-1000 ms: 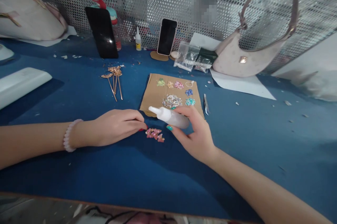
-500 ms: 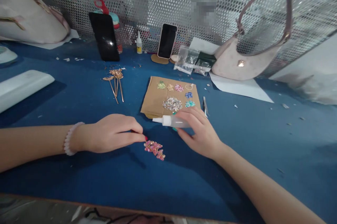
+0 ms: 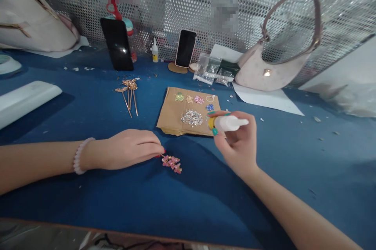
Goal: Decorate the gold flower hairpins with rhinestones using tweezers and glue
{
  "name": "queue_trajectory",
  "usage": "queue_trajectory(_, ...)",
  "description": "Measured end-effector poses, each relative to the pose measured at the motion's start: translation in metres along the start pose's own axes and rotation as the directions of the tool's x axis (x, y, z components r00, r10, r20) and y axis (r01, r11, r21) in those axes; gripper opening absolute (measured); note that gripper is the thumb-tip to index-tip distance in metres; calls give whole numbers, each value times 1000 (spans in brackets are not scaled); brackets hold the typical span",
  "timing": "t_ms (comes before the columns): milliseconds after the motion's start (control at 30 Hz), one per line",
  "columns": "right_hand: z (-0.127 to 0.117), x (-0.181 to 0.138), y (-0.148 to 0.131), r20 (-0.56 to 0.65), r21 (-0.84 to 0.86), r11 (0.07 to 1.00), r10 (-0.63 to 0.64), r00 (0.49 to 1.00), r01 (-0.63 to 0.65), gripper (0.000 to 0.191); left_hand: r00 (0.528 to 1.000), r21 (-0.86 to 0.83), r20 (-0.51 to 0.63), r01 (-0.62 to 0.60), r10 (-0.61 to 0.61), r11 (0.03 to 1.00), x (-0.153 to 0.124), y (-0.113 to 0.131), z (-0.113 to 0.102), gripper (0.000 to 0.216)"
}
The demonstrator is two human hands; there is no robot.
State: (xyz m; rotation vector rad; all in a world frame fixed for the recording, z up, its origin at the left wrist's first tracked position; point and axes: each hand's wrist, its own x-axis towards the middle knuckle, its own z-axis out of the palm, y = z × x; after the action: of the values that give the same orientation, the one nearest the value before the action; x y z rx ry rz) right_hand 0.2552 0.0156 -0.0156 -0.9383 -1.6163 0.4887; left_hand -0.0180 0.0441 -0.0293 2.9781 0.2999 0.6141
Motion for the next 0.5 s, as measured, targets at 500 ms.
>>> queue_trajectory(500, -48, 44, 16, -340, 194, 972, 194, 920, -133, 18, 994, -46, -32, 105, -107, 993, 0, -2, 4, 21)
